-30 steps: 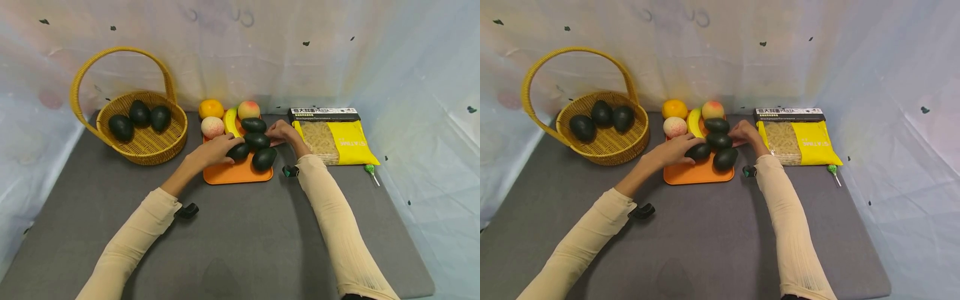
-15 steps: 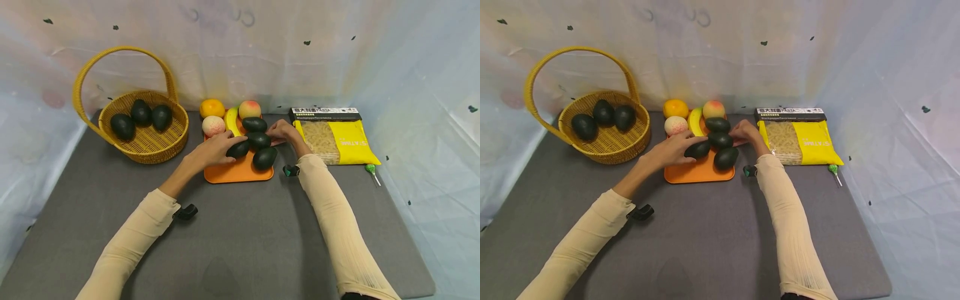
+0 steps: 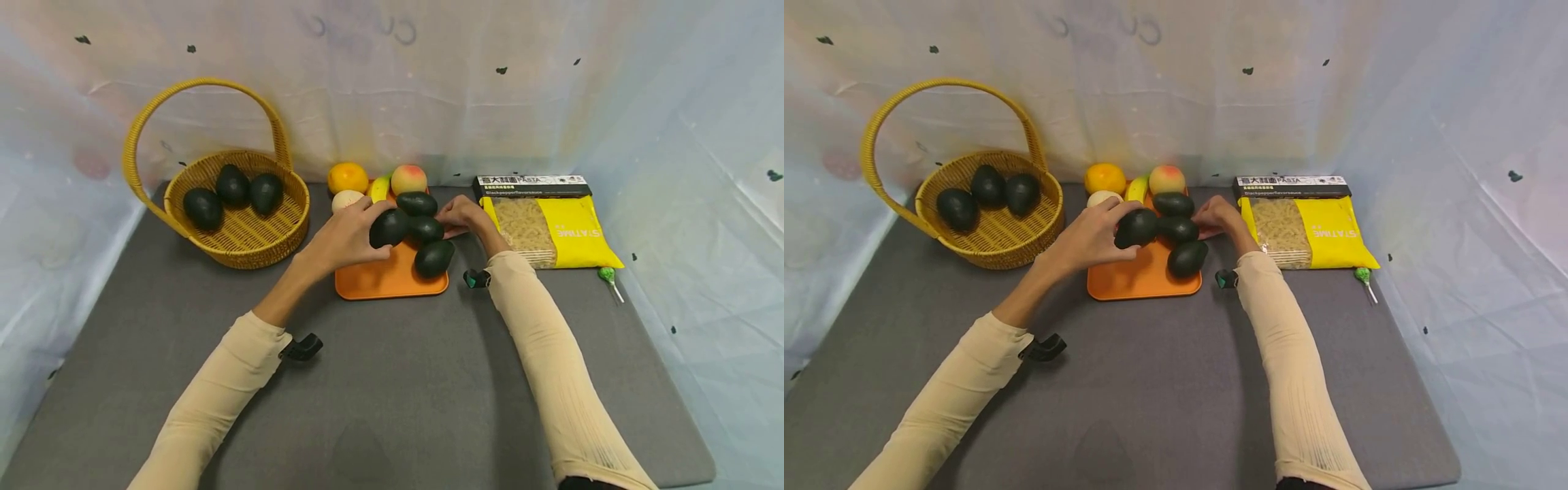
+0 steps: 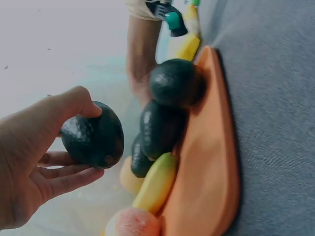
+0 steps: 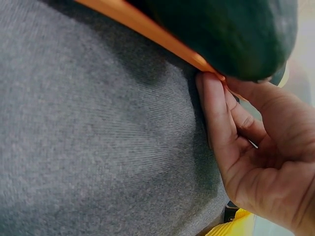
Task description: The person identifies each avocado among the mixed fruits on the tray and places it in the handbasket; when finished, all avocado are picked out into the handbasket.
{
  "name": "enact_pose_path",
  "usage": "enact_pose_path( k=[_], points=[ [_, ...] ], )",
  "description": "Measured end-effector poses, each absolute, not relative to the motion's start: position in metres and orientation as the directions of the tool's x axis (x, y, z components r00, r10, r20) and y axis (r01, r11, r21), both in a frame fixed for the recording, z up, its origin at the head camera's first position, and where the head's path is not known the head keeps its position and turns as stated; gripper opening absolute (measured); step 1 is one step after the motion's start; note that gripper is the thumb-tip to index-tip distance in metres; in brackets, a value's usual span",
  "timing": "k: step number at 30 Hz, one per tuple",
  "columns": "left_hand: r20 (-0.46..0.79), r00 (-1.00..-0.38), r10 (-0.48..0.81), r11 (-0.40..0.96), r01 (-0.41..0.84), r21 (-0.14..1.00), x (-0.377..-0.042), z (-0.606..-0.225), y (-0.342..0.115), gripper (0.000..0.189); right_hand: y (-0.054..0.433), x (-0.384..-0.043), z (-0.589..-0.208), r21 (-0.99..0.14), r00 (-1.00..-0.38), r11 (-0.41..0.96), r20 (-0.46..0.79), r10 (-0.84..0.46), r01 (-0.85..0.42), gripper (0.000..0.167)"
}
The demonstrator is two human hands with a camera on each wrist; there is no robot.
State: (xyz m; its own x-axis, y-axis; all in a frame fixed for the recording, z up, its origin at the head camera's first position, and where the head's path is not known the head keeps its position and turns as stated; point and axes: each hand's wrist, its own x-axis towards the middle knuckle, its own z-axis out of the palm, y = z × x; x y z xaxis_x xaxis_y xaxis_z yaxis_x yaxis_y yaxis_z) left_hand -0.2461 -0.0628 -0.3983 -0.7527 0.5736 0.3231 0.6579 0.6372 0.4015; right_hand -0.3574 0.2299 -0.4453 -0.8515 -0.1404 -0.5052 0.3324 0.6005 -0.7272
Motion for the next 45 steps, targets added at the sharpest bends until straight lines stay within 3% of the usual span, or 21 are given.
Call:
enact_pose_path(
  k=[12,21,26,36,45],
  points=[
    [0.296,-0.841,0.453,0.711,0.541,0.45,-0.242,-0.381,-0.076,0.071,0.229,-0.357,-0.446,-0.71,-0.854,0.619,-0.507,-0.12,0.335,0.015],
    [0.37,-0.873,0.318,0.732,0.474,0.489,-0.256,-0.36,-0.119,0.073,0.229,-0.357,-0.448,-0.713,-0.851,0.612,-0.511,-0.119,0.342,0.014],
    [0.287,-0.925,0.25,0.765,0.37,0.527,-0.255,-0.346,-0.147,0.075,0.229,-0.357,-0.446,-0.714,-0.848,0.606,-0.516,-0.117,0.351,0.013],
    [0.103,-0.986,0.13,0.85,0.164,0.501,-0.256,-0.341,-0.2,0.077,0.23,-0.36,-0.445,-0.717,-0.865,0.613,-0.49,-0.104,0.332,0.012],
    [0.088,-0.995,0.052,0.868,0.088,0.488,-0.255,-0.356,-0.233,0.075,0.228,-0.359,-0.449,-0.724,-0.859,0.598,-0.499,-0.111,0.343,0.012]
  ],
)
